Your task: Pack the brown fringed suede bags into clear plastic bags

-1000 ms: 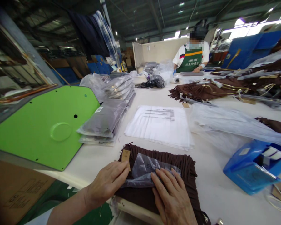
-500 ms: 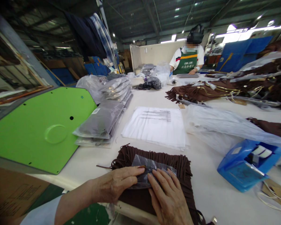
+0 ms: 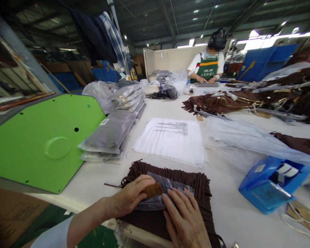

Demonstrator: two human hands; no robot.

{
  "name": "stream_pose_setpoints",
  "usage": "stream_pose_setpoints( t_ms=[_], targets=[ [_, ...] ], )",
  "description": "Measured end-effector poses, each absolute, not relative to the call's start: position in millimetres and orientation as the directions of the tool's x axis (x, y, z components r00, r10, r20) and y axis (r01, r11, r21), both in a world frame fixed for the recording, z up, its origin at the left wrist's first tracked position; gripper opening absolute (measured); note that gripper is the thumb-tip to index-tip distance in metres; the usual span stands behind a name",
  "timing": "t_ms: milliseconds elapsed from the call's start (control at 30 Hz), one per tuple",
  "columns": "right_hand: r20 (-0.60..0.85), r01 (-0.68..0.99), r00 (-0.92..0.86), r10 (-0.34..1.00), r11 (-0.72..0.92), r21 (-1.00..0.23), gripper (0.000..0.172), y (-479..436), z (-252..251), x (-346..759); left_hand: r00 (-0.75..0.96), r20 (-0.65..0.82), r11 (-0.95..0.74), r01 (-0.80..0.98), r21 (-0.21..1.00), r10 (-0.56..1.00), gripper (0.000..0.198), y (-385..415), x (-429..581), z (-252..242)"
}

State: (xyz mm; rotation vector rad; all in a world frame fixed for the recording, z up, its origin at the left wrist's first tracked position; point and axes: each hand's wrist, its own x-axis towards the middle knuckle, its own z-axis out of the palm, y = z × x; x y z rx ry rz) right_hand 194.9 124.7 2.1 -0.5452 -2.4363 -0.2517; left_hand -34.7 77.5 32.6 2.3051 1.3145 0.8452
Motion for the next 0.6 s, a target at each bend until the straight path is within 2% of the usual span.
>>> stream_pose_setpoints(
  t_ms=[67,200,267,300,367,467,533,600],
  targets=[
    [0.614,0.436,-0.723,0.318,0.898,0.049,0.035,124.5,2.8,194.5,0.396,0.320,-0.509,0.704,0.496,0.860,0.043,79.3,-33.1,32.1],
    [0.618,0.433,-0.720,0.315,0.900,0.045,0.034,124.0,4.8,194.4,0.403,0.382,-0.498,0.846,0.192,0.831,0.036,78.3,-34.7,35.1],
    [0.623,0.431,-0.719,0.307,0.901,0.053,0.034,124.7,5.5,194.5,0.316,0.457,-0.414,0.901,0.129,0.831,0.035,70.7,-42.0,37.6],
    [0.628,0.428,-0.719,0.298,0.902,0.062,0.033,125.4,5.8,194.4,0.227,0.507,-0.342,0.928,0.146,0.832,0.034,64.2,-47.7,37.8],
    [0.636,0.421,-0.721,0.276,0.903,0.085,0.032,127.1,6.5,193.8,-0.023,0.567,-0.157,0.951,0.266,0.823,0.026,46.2,-62.1,34.7],
    [0.646,0.409,-0.722,0.247,0.906,0.111,0.030,129.6,8.3,192.1,-0.384,0.459,0.151,0.872,0.465,0.801,0.017,15.5,-83.5,21.1],
    [0.647,0.403,-0.724,0.240,0.908,0.115,0.030,130.7,9.2,191.3,-0.456,0.404,0.260,0.853,0.452,0.793,0.019,1.7,-92.0,9.4],
    [0.648,0.397,-0.724,0.236,0.911,0.113,0.030,131.4,8.9,191.3,-0.385,0.436,0.250,0.908,0.336,0.813,0.026,-2.3,-94.8,-0.4]
  ],
)
